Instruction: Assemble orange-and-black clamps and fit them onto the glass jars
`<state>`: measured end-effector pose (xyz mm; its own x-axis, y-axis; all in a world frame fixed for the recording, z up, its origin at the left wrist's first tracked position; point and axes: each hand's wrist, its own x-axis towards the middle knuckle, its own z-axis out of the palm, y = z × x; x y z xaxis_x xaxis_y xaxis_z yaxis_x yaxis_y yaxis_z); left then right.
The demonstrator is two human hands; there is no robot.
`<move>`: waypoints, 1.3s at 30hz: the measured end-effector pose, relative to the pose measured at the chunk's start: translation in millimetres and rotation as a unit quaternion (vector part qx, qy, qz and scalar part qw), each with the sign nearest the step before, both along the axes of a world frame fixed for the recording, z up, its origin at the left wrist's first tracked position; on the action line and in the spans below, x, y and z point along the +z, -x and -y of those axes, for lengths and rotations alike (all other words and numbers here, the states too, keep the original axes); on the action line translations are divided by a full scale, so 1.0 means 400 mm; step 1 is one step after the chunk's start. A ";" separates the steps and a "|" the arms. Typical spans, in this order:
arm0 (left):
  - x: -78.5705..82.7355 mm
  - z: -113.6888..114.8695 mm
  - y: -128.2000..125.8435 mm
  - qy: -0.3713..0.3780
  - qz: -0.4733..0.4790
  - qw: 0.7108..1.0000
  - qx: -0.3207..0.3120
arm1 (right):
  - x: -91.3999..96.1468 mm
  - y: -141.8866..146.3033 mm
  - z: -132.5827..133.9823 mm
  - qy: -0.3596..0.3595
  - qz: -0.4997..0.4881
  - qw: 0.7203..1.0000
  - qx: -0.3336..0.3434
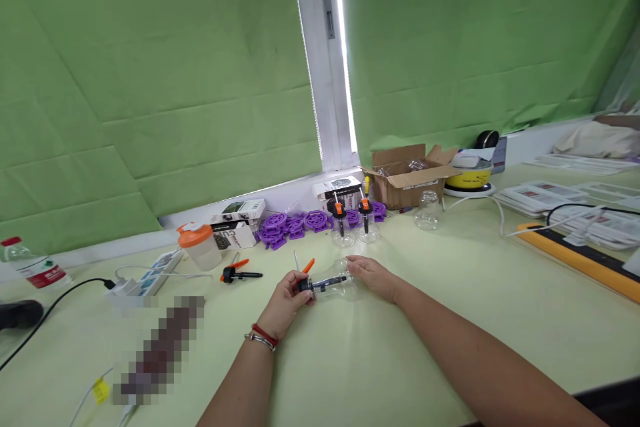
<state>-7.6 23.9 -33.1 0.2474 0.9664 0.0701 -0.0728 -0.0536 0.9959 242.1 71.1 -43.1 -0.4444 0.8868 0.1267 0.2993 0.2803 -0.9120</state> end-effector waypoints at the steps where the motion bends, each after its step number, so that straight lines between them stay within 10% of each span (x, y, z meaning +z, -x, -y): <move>1: 0.001 0.000 -0.001 0.001 -0.002 1.000 0.002 | -0.002 -0.006 0.000 0.001 -0.011 1.000 0.010; 7: 0.006 0.001 -0.004 0.002 -0.010 1.000 0.001 | 0.007 -0.039 0.010 0.001 -0.033 0.996 0.081; 39: 0.020 0.002 -0.014 0.001 -0.037 0.999 0.035 | 0.014 -0.020 0.003 0.019 -0.009 1.000 0.018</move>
